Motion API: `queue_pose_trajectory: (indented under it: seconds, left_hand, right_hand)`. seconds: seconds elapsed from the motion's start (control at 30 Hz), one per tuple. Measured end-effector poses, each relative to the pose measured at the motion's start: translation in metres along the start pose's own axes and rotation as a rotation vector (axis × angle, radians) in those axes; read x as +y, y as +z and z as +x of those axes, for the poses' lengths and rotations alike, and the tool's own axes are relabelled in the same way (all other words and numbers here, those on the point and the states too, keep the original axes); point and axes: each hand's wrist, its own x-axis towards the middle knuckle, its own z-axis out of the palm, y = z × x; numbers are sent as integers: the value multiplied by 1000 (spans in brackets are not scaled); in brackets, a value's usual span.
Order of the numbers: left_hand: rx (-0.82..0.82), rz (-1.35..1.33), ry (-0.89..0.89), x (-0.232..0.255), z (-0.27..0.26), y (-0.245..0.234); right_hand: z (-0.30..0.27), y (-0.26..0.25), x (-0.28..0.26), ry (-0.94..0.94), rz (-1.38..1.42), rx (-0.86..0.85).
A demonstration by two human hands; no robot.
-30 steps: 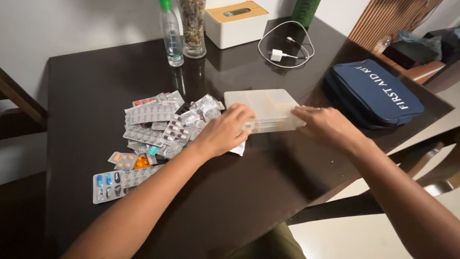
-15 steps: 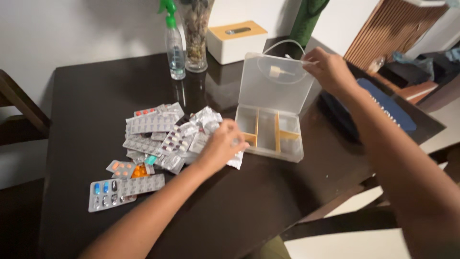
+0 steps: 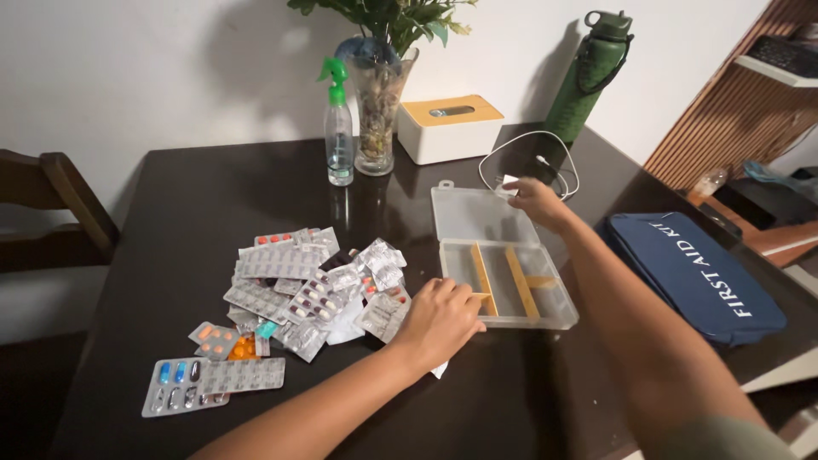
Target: The person empties a blue first-aid kit onto a table, then opens a compartmentalized pill organizer. They sort various blister packs and individually wrapped items by type and color, placing them into the organizer's compartments. The person also unwraps small packets and arranges the contents on the table.
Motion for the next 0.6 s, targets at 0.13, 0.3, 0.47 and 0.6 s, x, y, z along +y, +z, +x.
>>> queue_pose_trajectory:
  seconds: [0.13, 0.3, 0.47, 0.6]
  left_hand:
    - [-15, 104, -45, -8, 7, 17]
    - [-40, 33, -141, -31, 4, 30]
    - [4, -103, -174, -33, -30, 9]
    - [-230, -11, -90, -9, -81, -30]
  right_hand:
    - [-10, -24, -42, -8, -34, -114]
    - [-57, -42, -88, -323, -332, -410]
    - [-120, -50, -156, -407, -996, -733]
    - [-152, -52, -223, -107, -660, -574]
